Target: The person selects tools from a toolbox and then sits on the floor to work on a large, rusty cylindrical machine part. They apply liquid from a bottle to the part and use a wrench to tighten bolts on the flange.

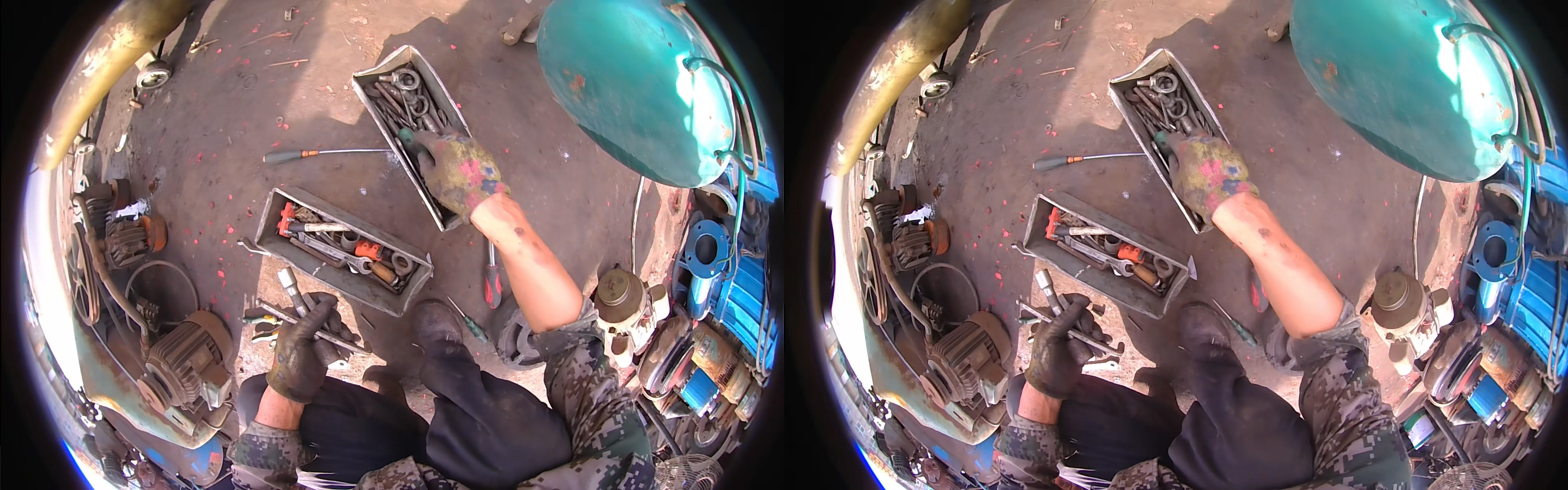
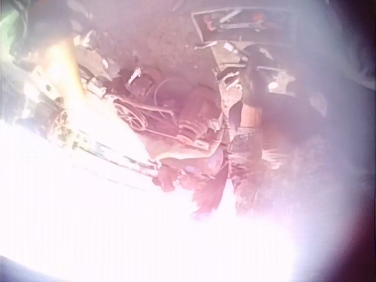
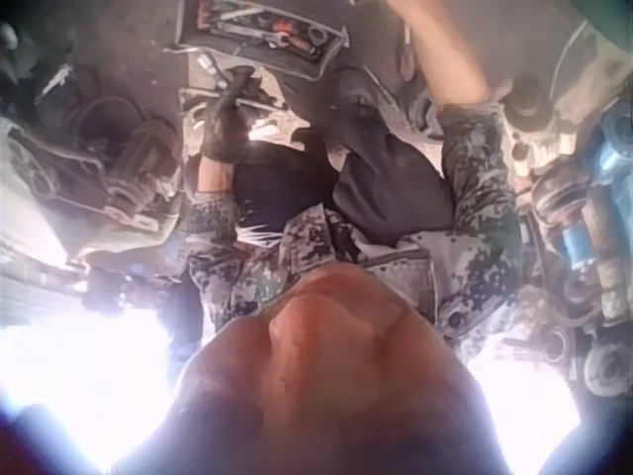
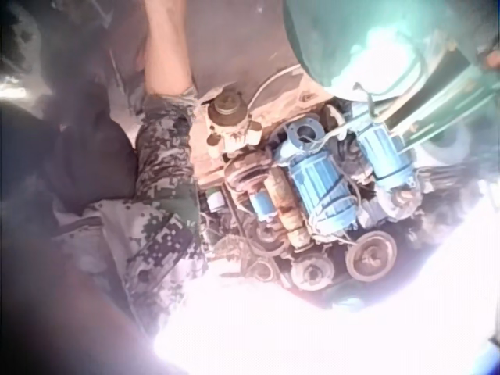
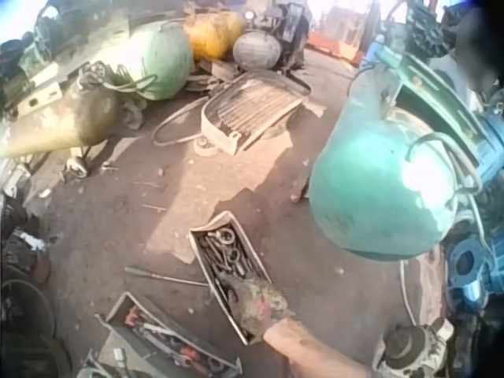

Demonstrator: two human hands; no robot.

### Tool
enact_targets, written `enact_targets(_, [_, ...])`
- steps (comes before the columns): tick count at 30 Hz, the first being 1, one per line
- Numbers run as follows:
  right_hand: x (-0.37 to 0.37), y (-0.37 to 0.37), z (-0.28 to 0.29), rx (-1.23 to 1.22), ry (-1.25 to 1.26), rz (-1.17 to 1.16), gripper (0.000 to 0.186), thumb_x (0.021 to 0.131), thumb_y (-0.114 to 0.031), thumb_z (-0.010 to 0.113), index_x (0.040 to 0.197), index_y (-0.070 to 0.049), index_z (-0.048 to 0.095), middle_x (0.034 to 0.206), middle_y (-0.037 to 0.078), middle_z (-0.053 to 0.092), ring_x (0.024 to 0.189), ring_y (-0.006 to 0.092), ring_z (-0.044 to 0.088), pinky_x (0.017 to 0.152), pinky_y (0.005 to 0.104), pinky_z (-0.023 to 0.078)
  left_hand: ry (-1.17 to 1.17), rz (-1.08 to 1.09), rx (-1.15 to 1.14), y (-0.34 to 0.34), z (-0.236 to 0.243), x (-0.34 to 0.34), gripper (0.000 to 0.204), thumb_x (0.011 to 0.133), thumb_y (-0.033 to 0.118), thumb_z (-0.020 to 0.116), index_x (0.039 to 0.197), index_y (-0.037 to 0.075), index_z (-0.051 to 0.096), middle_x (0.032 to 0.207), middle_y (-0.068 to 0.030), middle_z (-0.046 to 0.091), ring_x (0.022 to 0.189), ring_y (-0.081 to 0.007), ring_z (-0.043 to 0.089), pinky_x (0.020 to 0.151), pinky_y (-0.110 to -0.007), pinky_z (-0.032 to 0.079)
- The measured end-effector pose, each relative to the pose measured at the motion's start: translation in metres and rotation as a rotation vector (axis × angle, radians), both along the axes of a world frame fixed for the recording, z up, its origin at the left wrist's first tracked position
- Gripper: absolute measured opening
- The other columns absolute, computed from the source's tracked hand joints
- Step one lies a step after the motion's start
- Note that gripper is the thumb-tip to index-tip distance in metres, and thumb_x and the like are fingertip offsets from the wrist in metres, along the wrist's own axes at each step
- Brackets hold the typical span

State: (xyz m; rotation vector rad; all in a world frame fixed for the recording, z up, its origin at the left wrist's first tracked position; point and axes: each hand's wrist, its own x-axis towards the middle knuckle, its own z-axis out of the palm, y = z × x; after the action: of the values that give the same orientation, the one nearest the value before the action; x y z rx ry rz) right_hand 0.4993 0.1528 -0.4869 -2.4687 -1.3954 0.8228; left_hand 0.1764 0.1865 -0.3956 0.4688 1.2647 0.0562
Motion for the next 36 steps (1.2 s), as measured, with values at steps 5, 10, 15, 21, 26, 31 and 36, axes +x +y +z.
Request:
enact_targets(5, [0.013, 0.045, -0.083, 0.335, -0.248, -0.094, 0.041, 0.094, -0.015, 0.057, 0.133, -0.007, 0.064, 0.138, 0.018, 0.062, 0.124, 0.0377, 0.061, 0.106, 0.0466, 0.049, -0.008, -0.021, -0.007, -0.004, -0.006, 0.005, 0.021, 0.102, 0.019, 0.061, 0.113, 0.001, 0.059, 0.078, -0.0064, 0.059, 0.071, -0.0216, 0.064, 0.073, -0.043, 0.059])
enact_targets(10, [0.007, 0.007, -0.064, 0.331, -0.112, 0.210, 0.046, 0.089, -0.003, 0.058, 0.134, -0.006, 0.063, 0.138, 0.018, 0.062, 0.124, 0.0379, 0.061, 0.108, 0.0454, 0.049, 0.021, -0.024, 0.009, 0.001, -0.005, 0.001, 0.021, 0.102, 0.018, 0.061, 0.114, 0.001, 0.059, 0.079, -0.0067, 0.059, 0.072, -0.0228, 0.064, 0.072, -0.043, 0.059])
enact_targets(15, [-0.018, -0.021, -0.027, 0.125, 0.010, 0.009, 0.047, 0.090, -0.008, 0.063, 0.135, -0.022, 0.064, 0.119, 0.020, 0.066, 0.105, 0.0421, 0.067, 0.090, 0.0511, 0.056, 0.034, 0.021, 0.034, 0.003, 0.003, 0.003, 0.023, 0.101, 0.020, 0.062, 0.116, 0.003, 0.059, 0.080, -0.0068, 0.059, 0.073, -0.0234, 0.065, 0.072, -0.044, 0.059])
enact_targets(21, [-0.025, -0.056, 0.010, 0.262, 0.035, -0.101, 0.037, 0.086, -0.013, 0.074, 0.123, -0.015, 0.069, 0.115, 0.017, 0.067, 0.101, 0.0399, 0.068, 0.087, 0.0480, 0.057, 0.029, 0.078, 0.072, 0.001, 0.001, -0.005, 0.023, 0.101, 0.020, 0.062, 0.117, 0.004, 0.058, 0.083, -0.0067, 0.058, 0.074, -0.0240, 0.066, 0.073, -0.045, 0.060])
enact_targets(26, [0.011, -0.054, 0.050, 0.267, 0.079, -0.445, 0.024, 0.087, -0.023, 0.078, 0.107, -0.011, 0.072, 0.113, 0.016, 0.067, 0.098, 0.0362, 0.069, 0.085, 0.0459, 0.055, 0.018, 0.092, 0.075, 0.005, 0.005, -0.004, 0.025, 0.100, 0.021, 0.063, 0.117, 0.003, 0.058, 0.083, -0.0068, 0.058, 0.075, -0.0240, 0.065, 0.073, -0.045, 0.061])
enact_targets(31, [0.032, 0.002, 0.002, 0.610, -0.091, -0.326, 0.017, 0.093, -0.016, 0.069, 0.107, -0.006, 0.071, 0.120, 0.016, 0.069, 0.101, 0.0361, 0.070, 0.086, 0.0462, 0.056, 0.034, 0.052, 0.030, 0.006, 0.005, 0.006, 0.028, 0.100, 0.021, 0.064, 0.119, 0.002, 0.059, 0.083, -0.0071, 0.058, 0.076, -0.0246, 0.065, 0.074, -0.045, 0.061])
enact_targets(36, [0.032, 0.045, -0.042, 0.120, -0.274, 0.052, 0.035, 0.088, -0.005, 0.059, 0.119, -0.011, 0.072, 0.118, 0.015, 0.071, 0.107, 0.0387, 0.069, 0.090, 0.0469, 0.056, 0.082, -0.008, 0.025, 0.003, 0.001, 0.008, 0.029, 0.101, 0.022, 0.062, 0.120, 0.001, 0.058, 0.084, -0.0077, 0.058, 0.077, -0.0252, 0.066, 0.075, -0.044, 0.061])
